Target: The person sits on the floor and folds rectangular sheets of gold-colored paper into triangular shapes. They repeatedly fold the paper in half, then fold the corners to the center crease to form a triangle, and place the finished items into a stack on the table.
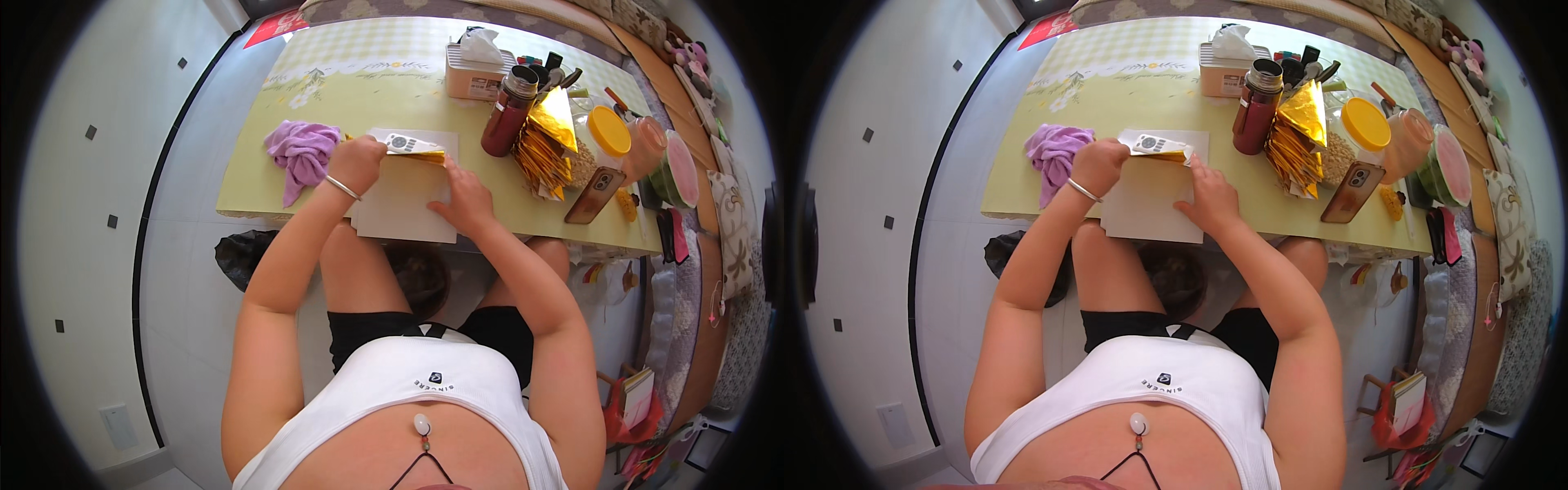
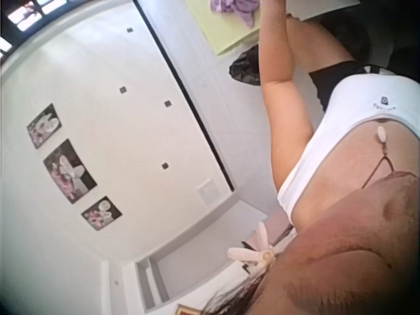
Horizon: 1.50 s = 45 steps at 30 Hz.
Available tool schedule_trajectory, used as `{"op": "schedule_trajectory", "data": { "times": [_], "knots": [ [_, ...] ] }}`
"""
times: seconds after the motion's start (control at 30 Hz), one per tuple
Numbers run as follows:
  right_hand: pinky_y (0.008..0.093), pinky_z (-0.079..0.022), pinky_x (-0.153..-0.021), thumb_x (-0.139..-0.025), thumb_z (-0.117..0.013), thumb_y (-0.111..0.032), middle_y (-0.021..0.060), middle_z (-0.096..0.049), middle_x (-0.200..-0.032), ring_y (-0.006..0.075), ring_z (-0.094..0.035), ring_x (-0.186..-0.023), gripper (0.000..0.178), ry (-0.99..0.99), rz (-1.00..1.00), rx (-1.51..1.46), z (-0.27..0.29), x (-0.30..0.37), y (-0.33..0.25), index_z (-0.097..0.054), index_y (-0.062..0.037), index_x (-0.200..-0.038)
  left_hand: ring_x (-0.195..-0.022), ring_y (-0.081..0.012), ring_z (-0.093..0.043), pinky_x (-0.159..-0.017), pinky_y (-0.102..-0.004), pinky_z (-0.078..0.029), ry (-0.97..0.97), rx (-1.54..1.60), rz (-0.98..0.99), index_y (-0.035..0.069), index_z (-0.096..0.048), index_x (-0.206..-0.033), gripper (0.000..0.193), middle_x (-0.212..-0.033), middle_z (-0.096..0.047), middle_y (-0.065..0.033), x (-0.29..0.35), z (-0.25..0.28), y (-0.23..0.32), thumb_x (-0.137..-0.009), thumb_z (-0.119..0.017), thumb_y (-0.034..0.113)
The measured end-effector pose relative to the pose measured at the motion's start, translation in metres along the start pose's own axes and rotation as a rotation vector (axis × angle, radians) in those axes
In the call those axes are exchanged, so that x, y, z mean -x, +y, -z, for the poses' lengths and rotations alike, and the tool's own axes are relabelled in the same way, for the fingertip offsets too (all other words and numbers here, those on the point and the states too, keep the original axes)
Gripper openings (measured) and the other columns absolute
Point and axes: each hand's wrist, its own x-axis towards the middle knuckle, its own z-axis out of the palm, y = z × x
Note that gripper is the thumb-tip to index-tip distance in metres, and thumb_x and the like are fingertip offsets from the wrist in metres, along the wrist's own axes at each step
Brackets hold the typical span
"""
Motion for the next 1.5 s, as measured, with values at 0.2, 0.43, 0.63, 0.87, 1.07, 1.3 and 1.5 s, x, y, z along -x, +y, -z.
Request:
{"op": "schedule_trajectory", "data": {
  "times": [0.2,0.43,0.63,0.87,1.07,1.3,1.5],
  "knots": [
    [0.0419,-0.047,-0.101,-0.070,-0.086,-0.032,0.0165,-0.059,-0.132,0.0342,-0.054,-0.121,0.086,0.061,0.048,-0.025,-0.015,-0.006,0.011,-0.048,0.0014,-0.139,-0.079,-0.0338,-0.066,-0.071,-0.0443,-0.053,-0.014,0.077,0.075,0.009,-0.073,-0.081,0.011,-0.081,-0.068,-0.0130,-0.040,0.019,-0.016,-0.081,-0.063,0.013],
    [0.0445,-0.042,-0.108,-0.077,-0.068,-0.004,0.0197,-0.050,-0.144,0.0387,-0.046,-0.132,0.062,0.203,0.142,-0.093,-0.021,-0.004,0.019,-0.052,-0.0038,-0.137,-0.081,-0.0332,-0.067,-0.072,-0.0441,-0.055,0.070,0.139,0.083,0.011,-0.075,-0.082,0.016,-0.082,-0.069,-0.0130,-0.067,0.040,0.004,-0.082,-0.060,0.017],
    [0.0481,-0.032,-0.116,-0.079,-0.054,0.004,0.0150,-0.045,-0.152,0.0366,-0.039,-0.142,0.061,0.075,0.348,0.045,-0.016,-0.025,0.017,-0.053,-0.0076,-0.139,-0.077,-0.0312,-0.066,-0.070,-0.0383,-0.054,0.039,0.248,-0.065,0.003,-0.071,-0.080,0.005,-0.081,-0.068,-0.0126,-0.017,0.084,-0.006,-0.079,-0.067,0.004],
    [0.0494,-0.022,-0.121,-0.086,-0.051,-0.003,0.0155,-0.036,-0.158,0.0355,-0.032,-0.147,0.064,-0.077,0.180,0.298,-0.026,-0.047,0.017,-0.040,-0.0040,-0.149,-0.088,-0.0210,-0.071,-0.078,-0.0303,-0.057,-0.053,0.779,-0.105,0.000,-0.074,-0.087,0.021,-0.094,-0.074,-0.0100,0.017,0.097,-0.023,-0.070,-0.069,-0.012],
    [0.0456,-0.022,-0.122,-0.089,-0.057,-0.008,0.0181,-0.022,-0.163,0.0381,-0.027,-0.148,0.075,0.078,0.291,-0.374,0.011,-0.030,-0.008,-0.024,-0.0031,-0.156,-0.101,-0.0216,-0.068,-0.092,-0.0282,-0.052,-0.206,1.318,-0.099,-0.004,-0.073,-0.083,0.019,-0.109,-0.072,-0.0150,0.023,0.080,-0.021,-0.081,-0.059,-0.016],
    [0.0465,-0.027,-0.120,-0.090,-0.056,-0.006,0.0197,-0.028,-0.161,0.0358,-0.032,-0.147,0.065,0.269,0.481,-0.111,0.017,0.007,0.022,-0.038,-0.0077,-0.152,-0.100,-0.0253,-0.067,-0.094,-0.0338,-0.051,-0.526,1.516,-0.192,-0.005,-0.073,-0.080,0.030,-0.105,-0.073,-0.0181,-0.004,0.020,-0.016,-0.066,-0.046,-0.004],
    [0.0471,-0.029,-0.119,-0.083,-0.059,-0.008,0.0071,-0.048,-0.151,0.0276,-0.040,-0.144,0.047,0.133,0.722,0.159,0.024,0.025,0.010,-0.063,-0.0113,-0.130,-0.112,-0.0277,-0.063,-0.103,-0.0383,-0.046,-0.806,1.356,-0.071,-0.003,-0.073,-0.091,0.024,-0.115,-0.071,-0.0158,-0.028,-0.009,-0.010,-0.074,-0.056,0.002]
  ]
}}
